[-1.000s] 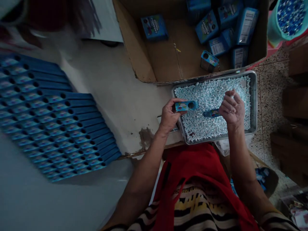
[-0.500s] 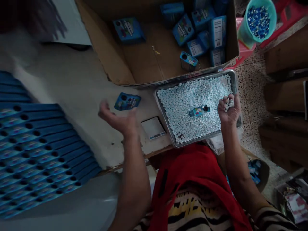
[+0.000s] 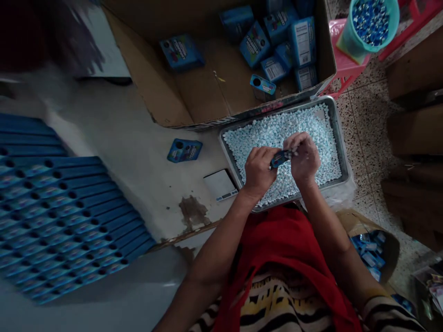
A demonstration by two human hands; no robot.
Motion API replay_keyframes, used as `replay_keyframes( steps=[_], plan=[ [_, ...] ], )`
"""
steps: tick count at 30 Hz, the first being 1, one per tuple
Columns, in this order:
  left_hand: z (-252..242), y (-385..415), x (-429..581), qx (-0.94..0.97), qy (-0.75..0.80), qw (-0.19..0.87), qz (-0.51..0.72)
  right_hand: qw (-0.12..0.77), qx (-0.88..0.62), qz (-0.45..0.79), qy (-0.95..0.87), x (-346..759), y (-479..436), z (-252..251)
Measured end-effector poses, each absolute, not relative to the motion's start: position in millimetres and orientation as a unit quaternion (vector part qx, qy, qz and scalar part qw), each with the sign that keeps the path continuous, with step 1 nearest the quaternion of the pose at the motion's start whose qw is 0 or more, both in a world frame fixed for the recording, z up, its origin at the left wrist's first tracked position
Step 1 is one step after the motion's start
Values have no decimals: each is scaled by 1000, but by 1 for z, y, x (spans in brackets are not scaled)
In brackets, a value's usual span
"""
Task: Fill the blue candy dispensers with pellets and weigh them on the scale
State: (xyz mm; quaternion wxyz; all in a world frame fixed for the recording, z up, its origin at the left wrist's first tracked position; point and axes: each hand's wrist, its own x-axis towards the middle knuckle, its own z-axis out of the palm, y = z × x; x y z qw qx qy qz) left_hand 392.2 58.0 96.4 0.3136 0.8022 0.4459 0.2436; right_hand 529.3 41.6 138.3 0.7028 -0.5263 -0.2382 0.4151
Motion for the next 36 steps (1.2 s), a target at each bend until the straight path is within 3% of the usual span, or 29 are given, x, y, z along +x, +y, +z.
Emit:
replay_keyframes(
  steps=[7,12,16,20,22,24,27,31,36],
  plan=[
    [89,59,387,727,487,371,311,693,-545,370,-292,506,42,136],
    [74,64,378,632,497,482,348,581,-588,349,-442,513,20,130],
    [68,70,361,568,484,573,339,427,-706,287,-486,542,-20,102],
    [67,72,333,559,467,600,330,147,-816,250,-500,550,-41,52],
    [67,69,320,578,471,592,305,102,-840,239,-477,546,-31,29],
    [67,65,311,597,487,569,287,156,-857,239,-428,543,-14,14],
    [71,61,306,631,517,511,271,359,-827,312,-300,541,9,14],
    [83,62,316,707,522,422,224,601,-612,510,-56,530,20,50],
    [95,65,338,755,500,383,183,696,-482,530,-54,503,23,106]
  ],
)
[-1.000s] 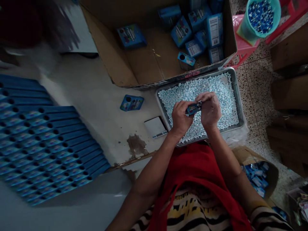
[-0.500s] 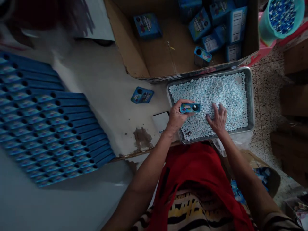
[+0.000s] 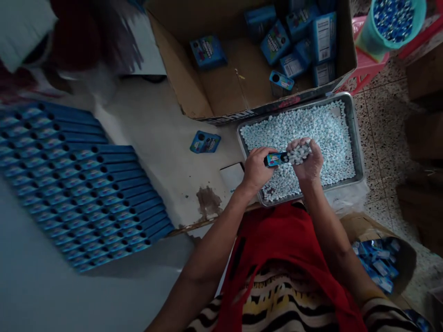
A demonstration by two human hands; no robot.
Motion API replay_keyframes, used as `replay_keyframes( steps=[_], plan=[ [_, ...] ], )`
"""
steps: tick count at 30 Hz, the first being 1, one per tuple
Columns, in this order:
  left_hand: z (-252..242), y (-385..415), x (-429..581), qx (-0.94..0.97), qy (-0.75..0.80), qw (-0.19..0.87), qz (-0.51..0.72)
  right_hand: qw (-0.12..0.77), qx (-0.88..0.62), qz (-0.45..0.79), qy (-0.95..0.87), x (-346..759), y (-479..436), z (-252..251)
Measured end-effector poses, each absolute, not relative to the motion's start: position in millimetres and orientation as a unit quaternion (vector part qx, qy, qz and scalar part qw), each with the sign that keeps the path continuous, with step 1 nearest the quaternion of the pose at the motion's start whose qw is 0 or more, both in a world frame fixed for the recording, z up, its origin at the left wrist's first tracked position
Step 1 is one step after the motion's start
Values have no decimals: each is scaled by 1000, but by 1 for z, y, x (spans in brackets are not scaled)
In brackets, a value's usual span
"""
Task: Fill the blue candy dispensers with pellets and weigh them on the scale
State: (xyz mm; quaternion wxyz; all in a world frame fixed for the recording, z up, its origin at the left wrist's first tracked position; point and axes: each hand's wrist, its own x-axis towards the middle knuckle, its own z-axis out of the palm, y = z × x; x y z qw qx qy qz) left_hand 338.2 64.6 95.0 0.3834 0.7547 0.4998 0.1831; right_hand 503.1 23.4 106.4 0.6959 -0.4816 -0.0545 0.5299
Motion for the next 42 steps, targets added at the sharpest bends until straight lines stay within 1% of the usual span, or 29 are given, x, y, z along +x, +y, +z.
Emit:
replay_keyframes(
  steps=[3,5,7,10,12,14,17,20,22,25,28,30,31,33,35,36,37,38,39,41,42],
  plan=[
    [97,64,347,759,497,383,173,701,-493,503,-113,493,27,128],
    [99,63,351,763,492,382,171,711,-500,479,-123,490,29,134],
    [103,63,354,768,485,380,174,736,-492,453,-101,494,31,132],
    [108,65,354,773,476,376,188,767,-460,447,-4,512,31,118],
    [108,69,351,761,487,375,209,748,-465,465,88,530,27,103],
    [103,74,347,737,509,378,235,701,-512,469,162,548,20,88],
    [90,81,343,705,512,423,250,636,-608,443,171,561,5,70],
    [79,85,342,679,496,478,254,591,-682,425,70,561,-9,62],
    [75,85,341,657,493,507,263,542,-736,406,-32,560,-14,61],
    [73,87,336,618,494,550,270,419,-801,365,-224,563,-17,64],
    [75,92,323,589,506,567,274,281,-801,339,-406,570,-15,74],
    [80,94,306,567,532,559,287,230,-792,321,-466,575,-9,87],
    [84,94,295,556,554,545,296,229,-791,309,-475,578,-2,96],
    [90,89,267,529,614,495,313,275,-790,275,-474,584,23,116],
    [91,78,233,491,688,423,326,343,-780,231,-470,588,65,134],
    [88,72,216,464,726,382,334,361,-773,210,-477,589,92,142],
    [82,66,198,432,763,338,342,357,-770,192,-492,589,121,147],
    [74,61,181,392,797,293,354,324,-772,180,-516,589,152,150],
    [63,58,165,349,825,252,366,258,-777,177,-546,586,181,150],
    [38,55,133,274,857,202,386,75,-779,188,-593,579,231,142],
    [26,56,118,247,865,195,391,-15,-770,197,-607,575,250,136]
  ],
)
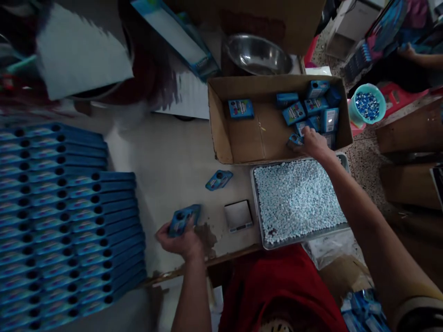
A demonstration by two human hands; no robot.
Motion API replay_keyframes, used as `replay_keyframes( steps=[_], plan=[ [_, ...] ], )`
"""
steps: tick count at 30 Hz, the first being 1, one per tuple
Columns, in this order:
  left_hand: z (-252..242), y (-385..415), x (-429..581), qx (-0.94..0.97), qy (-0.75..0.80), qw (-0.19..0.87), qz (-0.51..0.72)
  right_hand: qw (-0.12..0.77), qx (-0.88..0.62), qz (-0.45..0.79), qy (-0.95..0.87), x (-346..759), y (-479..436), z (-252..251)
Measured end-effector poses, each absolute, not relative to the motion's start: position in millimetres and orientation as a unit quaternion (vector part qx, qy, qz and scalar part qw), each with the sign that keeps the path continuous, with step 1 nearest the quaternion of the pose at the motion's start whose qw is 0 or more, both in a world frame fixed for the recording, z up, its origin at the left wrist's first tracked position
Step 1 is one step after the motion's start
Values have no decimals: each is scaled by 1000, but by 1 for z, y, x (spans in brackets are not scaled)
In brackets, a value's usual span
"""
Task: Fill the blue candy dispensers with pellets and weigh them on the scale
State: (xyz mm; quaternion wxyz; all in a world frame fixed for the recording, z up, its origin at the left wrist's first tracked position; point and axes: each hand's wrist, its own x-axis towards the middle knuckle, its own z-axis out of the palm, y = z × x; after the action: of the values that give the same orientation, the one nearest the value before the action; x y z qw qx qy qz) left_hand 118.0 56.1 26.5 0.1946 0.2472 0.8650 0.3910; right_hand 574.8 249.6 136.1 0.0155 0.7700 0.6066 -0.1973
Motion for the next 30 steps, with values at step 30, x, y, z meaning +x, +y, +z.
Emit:
replay_keyframes(
  steps=[30],
  plan=[
    [20,401,289,726,564,393,22,-427,780,-358,285,497,47,159]
  ],
)
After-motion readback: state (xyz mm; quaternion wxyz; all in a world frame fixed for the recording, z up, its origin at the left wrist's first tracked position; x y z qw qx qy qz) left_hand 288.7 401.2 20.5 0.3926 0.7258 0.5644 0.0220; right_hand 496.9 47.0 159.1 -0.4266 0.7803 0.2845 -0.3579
